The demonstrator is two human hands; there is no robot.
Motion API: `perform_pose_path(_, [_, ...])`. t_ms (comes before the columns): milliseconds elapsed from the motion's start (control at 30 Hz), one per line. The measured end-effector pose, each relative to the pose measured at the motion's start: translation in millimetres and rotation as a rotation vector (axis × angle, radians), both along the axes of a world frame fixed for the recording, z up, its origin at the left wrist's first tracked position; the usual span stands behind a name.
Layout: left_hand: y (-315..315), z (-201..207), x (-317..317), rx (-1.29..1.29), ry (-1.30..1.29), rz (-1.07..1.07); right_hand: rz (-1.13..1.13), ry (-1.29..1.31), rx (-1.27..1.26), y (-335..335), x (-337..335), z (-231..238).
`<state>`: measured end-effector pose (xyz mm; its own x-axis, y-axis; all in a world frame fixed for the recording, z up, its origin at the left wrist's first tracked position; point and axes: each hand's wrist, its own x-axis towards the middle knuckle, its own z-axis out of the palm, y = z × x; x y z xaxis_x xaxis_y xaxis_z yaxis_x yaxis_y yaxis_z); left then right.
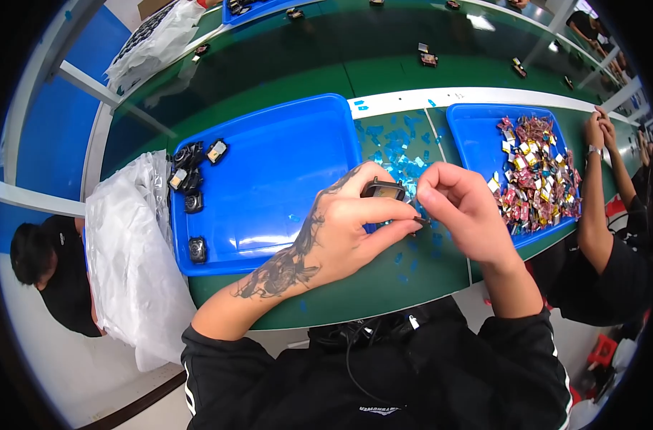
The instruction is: Assembling small electronic components by placing small colored parts into black plastic housings.
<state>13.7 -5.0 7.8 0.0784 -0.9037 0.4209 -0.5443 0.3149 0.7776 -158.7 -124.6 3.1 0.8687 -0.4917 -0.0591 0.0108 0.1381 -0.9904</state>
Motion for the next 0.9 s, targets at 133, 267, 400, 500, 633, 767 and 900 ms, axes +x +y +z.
perform_pose_path(133, [3,5,-1,0.139,0.133,0.010,-0.190,0.099,-0.375,4,3,4])
perform_pose_path(267, [-1,-3,-2,0.136,0.329,0.025,-0.316,0.236,-1.149,-6,1,-6])
perform_pose_path(400, [-1,-6,-4,0.258,0.465,0.060,-0.325,0.080,-0.646,6,3,-2])
perform_pose_path(500, [-1,-8,-6,0.283,0.551,0.049,-0.282,-0.083,-0.517,14,8,5])
perform_pose_path(633, [-2,-9,-8,0.197,0.586,-0.004,-0.429,-0.198,-0.288,20,11,5])
perform_pose_path(767, [-4,-16,0,0.244,0.720,0.029,-0.446,-0.159,-0.512,16,4,5])
perform_pose_path(900, [-5,-11,-10,0.154,0.805,-0.048,-0.250,0.064,-0.476,20,19,11])
